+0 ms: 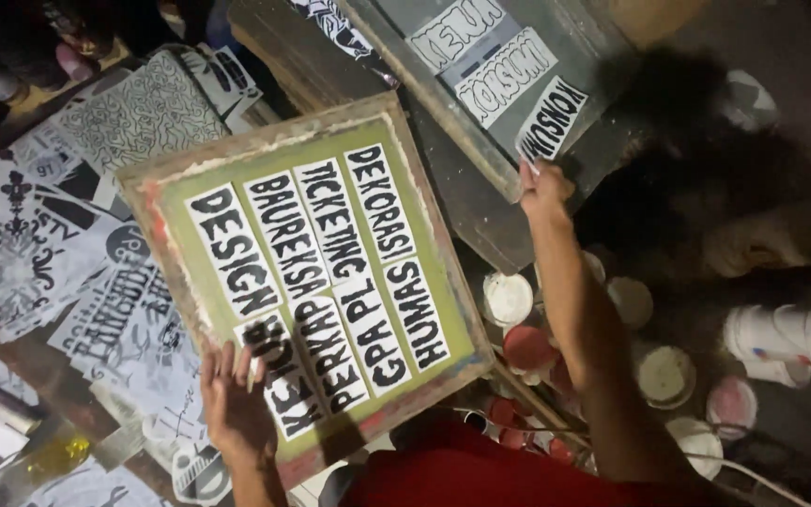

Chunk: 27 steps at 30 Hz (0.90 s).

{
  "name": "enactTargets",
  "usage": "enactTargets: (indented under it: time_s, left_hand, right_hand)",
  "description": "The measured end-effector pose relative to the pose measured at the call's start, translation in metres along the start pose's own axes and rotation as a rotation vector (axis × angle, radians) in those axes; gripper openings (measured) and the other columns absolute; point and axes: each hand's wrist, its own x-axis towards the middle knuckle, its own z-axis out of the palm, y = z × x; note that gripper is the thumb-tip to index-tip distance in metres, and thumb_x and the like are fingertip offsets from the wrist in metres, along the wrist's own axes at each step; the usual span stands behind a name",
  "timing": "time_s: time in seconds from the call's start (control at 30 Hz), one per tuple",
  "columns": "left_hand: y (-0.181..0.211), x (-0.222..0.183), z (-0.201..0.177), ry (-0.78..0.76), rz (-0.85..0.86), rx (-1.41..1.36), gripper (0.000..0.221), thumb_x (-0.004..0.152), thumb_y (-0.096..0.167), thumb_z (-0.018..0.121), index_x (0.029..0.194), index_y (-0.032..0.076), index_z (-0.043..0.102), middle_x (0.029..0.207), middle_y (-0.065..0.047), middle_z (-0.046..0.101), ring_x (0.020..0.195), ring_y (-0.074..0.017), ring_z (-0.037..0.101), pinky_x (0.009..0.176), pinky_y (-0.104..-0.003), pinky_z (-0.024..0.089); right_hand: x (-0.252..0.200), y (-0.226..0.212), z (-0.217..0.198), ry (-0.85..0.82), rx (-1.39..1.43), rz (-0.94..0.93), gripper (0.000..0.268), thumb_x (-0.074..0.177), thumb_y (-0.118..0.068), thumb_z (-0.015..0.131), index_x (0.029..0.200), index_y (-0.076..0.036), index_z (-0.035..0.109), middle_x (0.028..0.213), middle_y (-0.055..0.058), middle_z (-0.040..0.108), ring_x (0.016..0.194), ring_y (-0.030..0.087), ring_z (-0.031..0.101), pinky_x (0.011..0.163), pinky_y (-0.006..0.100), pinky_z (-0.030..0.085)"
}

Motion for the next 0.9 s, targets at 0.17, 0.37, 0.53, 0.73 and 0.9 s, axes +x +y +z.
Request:
enactTargets:
  time_s: [0.17, 0.37, 0.53, 0.73, 0.9]
  left_hand:
    - [0.01, -0.01, 0.002, 0.146, 0.014, -0.002, 0.082, 0.079, 0.05, 0.06, 0.147, 0.012, 0.032, 0.153, -0.019, 0.042, 0.13, -0.026, 0.049, 0.109, -0.042, 0.039]
    - [0.005, -0.006, 0.003, 0.156, 0.066, 0.064, 0.085, 0.086, 0.049, 0.057, 0.153, 0.007, 0.027, 0.155, -0.022, 0.041, 0.132, -0.0285, 0.049, 0.11, -0.044, 0.04]
    - [-0.007, 0.0, -0.001, 0.181, 0.063, 0.026, 0.083, 0.089, 0.046, 0.06, 0.155, 0.005, 0.03, 0.15, -0.018, 0.046, 0.127, -0.0258, 0.054, 0.107, -0.04, 0.045]
    - [-0.016, 0.005, -0.014, 0.245, 0.113, -0.048, 0.061, 0.09, 0.029, 0.068, 0.144, 0.01, 0.046, 0.146, -0.02, 0.056, 0.118, -0.0238, 0.062, 0.097, -0.033, 0.051]
    - [-0.025, 0.013, -0.043, 0.594, 0.239, 0.394, 0.046, 0.089, 0.009, 0.073, 0.132, 0.002, 0.058, 0.128, -0.015, 0.067, 0.116, -0.019, 0.066, 0.102, -0.03, 0.057]
  right_hand:
    - [0.034, 0.015, 0.031, 0.099, -0.004, -0.019, 0.006, 0.087, 0.01, 0.072, 0.093, 0.01, 0.069, 0.115, 0.022, 0.069, 0.103, 0.036, 0.072, 0.082, 0.033, 0.07]
    - [0.031, 0.014, 0.044, 0.146, -0.009, -0.013, 0.005, 0.091, 0.01, 0.069, 0.093, 0.006, 0.068, 0.119, 0.022, 0.067, 0.101, 0.034, 0.073, 0.079, 0.027, 0.068]
    - [0.041, 0.015, 0.046, 0.153, -0.018, -0.043, 0.02, 0.093, 0.009, 0.067, 0.107, 0.005, 0.053, 0.124, 0.027, 0.064, 0.109, 0.033, 0.073, 0.086, 0.031, 0.069]
    - [0.009, 0.005, 0.04, 0.063, -0.266, 0.076, 0.05, 0.11, -0.033, 0.028, 0.137, 0.004, 0.051, 0.123, 0.014, 0.077, 0.108, 0.026, 0.078, 0.126, 0.055, 0.015]
    - [-0.06, 0.01, -0.026, -0.281, -0.864, -0.482, 0.026, 0.104, -0.034, 0.063, 0.089, -0.015, 0.054, 0.068, -0.002, 0.056, 0.057, 0.01, 0.053, 0.053, 0.026, 0.045]
